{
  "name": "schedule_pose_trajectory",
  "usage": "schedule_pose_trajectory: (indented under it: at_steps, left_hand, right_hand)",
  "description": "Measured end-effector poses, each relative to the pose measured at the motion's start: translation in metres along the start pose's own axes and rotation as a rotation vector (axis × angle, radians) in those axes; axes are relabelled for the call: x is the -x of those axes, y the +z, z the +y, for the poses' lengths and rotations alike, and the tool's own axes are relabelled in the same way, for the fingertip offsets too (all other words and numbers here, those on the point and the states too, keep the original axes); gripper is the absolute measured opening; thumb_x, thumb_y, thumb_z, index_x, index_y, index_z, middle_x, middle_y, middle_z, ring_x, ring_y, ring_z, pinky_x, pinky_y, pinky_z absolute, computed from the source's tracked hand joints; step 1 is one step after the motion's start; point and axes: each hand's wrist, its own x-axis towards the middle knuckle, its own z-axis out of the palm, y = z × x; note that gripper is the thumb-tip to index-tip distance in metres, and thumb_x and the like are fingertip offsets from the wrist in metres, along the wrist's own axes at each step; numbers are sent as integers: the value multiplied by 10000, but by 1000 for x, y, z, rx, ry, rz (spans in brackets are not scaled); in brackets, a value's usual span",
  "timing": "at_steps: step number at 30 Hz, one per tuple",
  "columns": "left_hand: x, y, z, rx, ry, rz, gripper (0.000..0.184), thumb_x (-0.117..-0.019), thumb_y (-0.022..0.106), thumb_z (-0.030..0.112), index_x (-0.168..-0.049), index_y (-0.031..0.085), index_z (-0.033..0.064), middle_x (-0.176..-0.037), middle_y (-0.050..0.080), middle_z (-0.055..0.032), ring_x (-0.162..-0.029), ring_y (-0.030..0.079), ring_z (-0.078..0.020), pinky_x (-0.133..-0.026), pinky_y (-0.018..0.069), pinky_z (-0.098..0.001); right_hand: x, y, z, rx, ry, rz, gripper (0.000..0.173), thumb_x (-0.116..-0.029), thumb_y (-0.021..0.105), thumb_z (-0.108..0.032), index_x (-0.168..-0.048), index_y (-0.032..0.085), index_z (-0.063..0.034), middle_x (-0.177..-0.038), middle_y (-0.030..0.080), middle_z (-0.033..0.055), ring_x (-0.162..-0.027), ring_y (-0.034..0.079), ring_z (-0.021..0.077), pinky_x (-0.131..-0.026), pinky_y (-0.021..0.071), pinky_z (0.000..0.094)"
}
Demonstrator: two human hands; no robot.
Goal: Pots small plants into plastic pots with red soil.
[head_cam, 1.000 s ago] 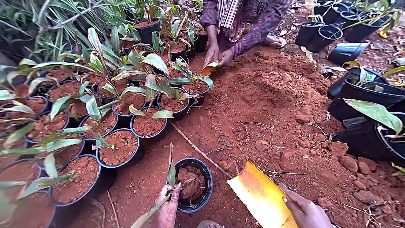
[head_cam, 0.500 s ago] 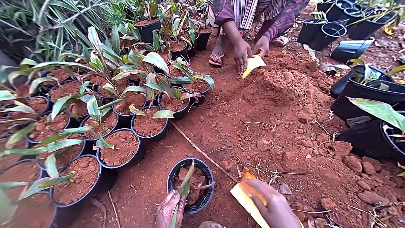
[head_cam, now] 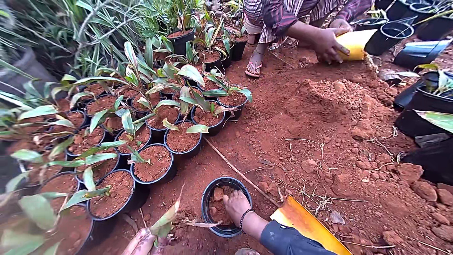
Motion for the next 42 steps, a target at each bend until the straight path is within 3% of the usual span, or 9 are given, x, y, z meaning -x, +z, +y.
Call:
schedule_pose_trajectory:
  at_steps: [8,12,17,20,25,31,35,38,42]
  left_hand:
    - [19,-4,-15,160,-162,6,260,-964,565,10,-895,664,-221,-793,684,-222,-751,666,-60,-775,538,-170]
    - [22,-5,-16,169,-174,19,270,-976,562,24,-897,671,-210,-796,688,-217,-744,670,-54,-768,542,-169]
    - [23,-1,-19,126,-166,24,273,-956,550,20,-878,673,-211,-802,686,-242,-730,671,-62,-754,540,-162]
    - [23,4,-20,125,-160,21,263,-957,558,13,-885,674,-213,-807,686,-257,-735,681,-87,-758,548,-177]
    - [21,3,-13,117,-156,-18,271,-965,557,28,-888,683,-199,-802,687,-237,-746,674,-78,-761,541,-172]
    - [23,2,-13,60,-143,-6,267,-958,569,32,-896,689,-199,-816,702,-270,-725,697,-134,-753,558,-213]
    - [22,3,-15,78,-135,-17,271,-967,567,34,-893,688,-198,-816,696,-265,-730,686,-115,-760,552,-200]
    - [21,4,-12,72,-143,-17,273,-962,570,38,-883,689,-195,-813,700,-268,-728,700,-134,-759,559,-211]
    - [20,6,-12,115,-148,-18,258,-953,579,23,-871,683,-199,-797,695,-257,-723,689,-117,-748,550,-193]
  right_hand:
    - [64,-11,45,-451,-16,254,434,-891,716,-30,-1304,619,64,-1307,607,294,-1254,569,450,-1045,450,590]
    - [105,38,131,-1270,-289,789,421,-673,863,-234,-1041,696,-120,-906,726,-32,-815,697,59,-749,590,245]
    - [88,80,141,-2344,-881,1014,352,-884,662,-532,-1024,796,-238,-880,762,-67,-784,723,28,-659,582,185]
    - [62,73,82,-1996,-439,718,177,-1030,477,-193,-1038,651,-162,-830,734,-55,-712,681,34,-656,553,203]
    - [17,8,-3,-520,-164,315,448,-995,571,-12,-1440,535,26,-1509,497,243,-1402,479,402,-1121,413,538]
    - [-21,2,6,-391,-145,236,378,-996,512,54,-1362,597,23,-1513,450,268,-1384,453,470,-1104,422,576]
    - [16,12,52,-1001,-297,540,226,-880,682,26,-1098,703,81,-1220,680,210,-1130,656,269,-1004,502,397]
    - [51,39,103,-1985,-565,907,154,-786,740,-66,-918,715,-139,-970,756,23,-872,733,110,-771,620,277]
    - [64,57,137,-2520,-899,852,390,-941,638,-497,-1139,731,-174,-1110,777,21,-935,766,121,-687,630,256]
